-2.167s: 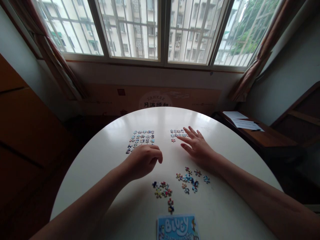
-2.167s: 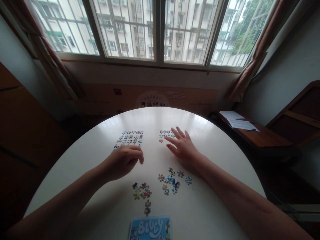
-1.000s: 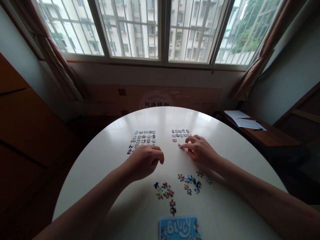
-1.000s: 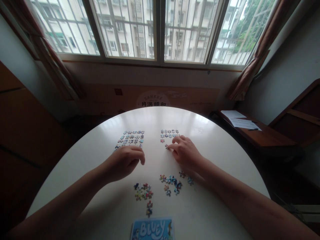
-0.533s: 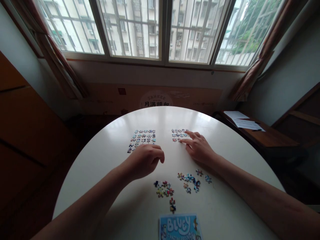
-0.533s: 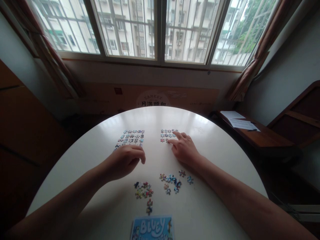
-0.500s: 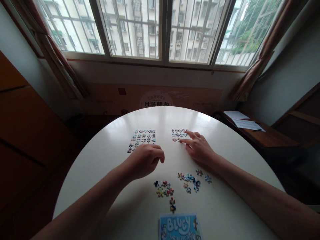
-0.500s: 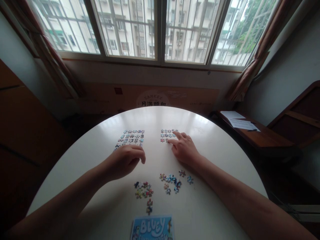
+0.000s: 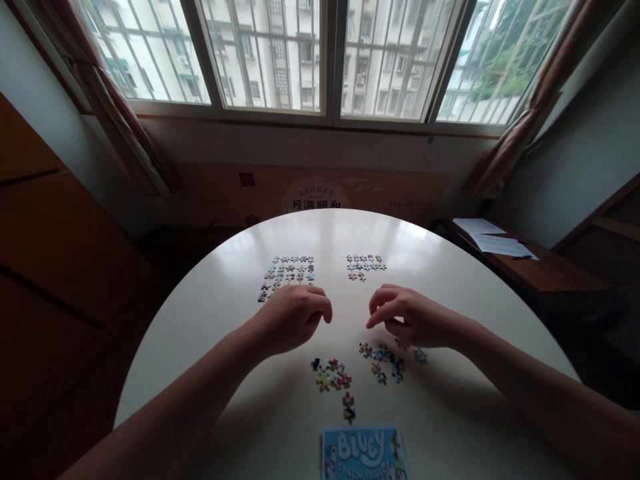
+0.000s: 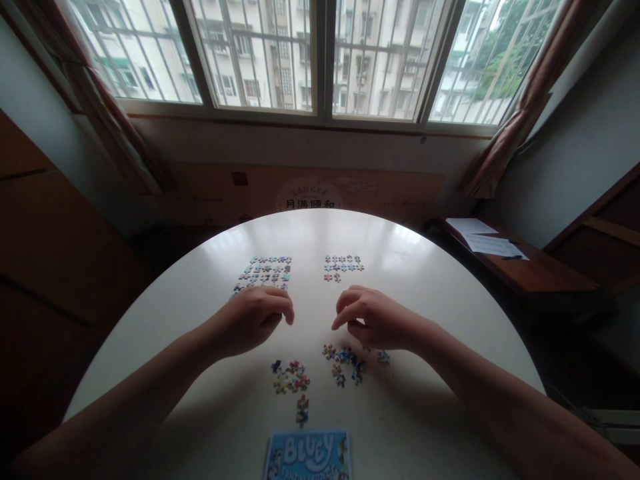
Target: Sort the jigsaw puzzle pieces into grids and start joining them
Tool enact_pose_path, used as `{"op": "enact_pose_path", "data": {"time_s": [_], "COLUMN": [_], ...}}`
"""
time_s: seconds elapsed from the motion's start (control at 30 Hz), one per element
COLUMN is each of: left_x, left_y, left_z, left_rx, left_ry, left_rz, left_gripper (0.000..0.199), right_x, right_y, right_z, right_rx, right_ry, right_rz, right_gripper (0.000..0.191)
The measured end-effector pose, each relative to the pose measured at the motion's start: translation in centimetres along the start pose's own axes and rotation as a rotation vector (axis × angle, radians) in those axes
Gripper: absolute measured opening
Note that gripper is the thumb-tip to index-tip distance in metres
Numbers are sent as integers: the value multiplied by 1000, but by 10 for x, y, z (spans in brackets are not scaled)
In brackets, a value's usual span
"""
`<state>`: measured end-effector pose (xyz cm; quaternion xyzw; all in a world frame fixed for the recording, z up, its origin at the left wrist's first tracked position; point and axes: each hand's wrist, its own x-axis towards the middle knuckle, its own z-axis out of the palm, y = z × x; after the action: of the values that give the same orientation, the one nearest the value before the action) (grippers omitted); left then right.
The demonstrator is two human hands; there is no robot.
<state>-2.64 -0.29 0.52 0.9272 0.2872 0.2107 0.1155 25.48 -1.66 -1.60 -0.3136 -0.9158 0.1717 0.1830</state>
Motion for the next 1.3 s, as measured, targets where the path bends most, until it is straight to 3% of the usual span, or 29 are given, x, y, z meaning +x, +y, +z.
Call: {"op": "enact_pose_path", "data": {"time_s": [0.17, 0.37, 0.43, 0.67, 0.8, 1.0, 1.1, 1.3], "left_x": [1, 0, 0, 0, 0, 1, 1, 0], "left_y": [0, -1, -1, -1, 0, -1, -2, -1], "left_z": [1, 2, 2, 1, 1, 2, 3, 1], "left_rx": [19, 18, 18, 13, 14, 8, 8, 0], "left_ry": [-2, -12, -16, -20, -21, -6, -2, -4], "left_rz": [10, -6, -9, -8, -10, 7, 12, 13], "left_gripper": [36, 36, 36, 35, 35, 35, 36, 36], "right_x": [4, 3, 1, 1, 3, -3, -6, -4], "right_y": [-20, 5, 6, -21, -9, 42, 61, 63], "right_z": [-1, 2, -2, -5, 0, 0, 0, 6], "right_rx": [-4, -202, -154, -28, -130, -261, -318, -387], "right_ry": [-152, 19, 18, -188, -93, 89, 166, 228], "right_rz": [-4, 114, 81, -95, -8, 211, 237, 220], "right_gripper": [34, 37, 41, 44, 39, 38, 34, 29]}}
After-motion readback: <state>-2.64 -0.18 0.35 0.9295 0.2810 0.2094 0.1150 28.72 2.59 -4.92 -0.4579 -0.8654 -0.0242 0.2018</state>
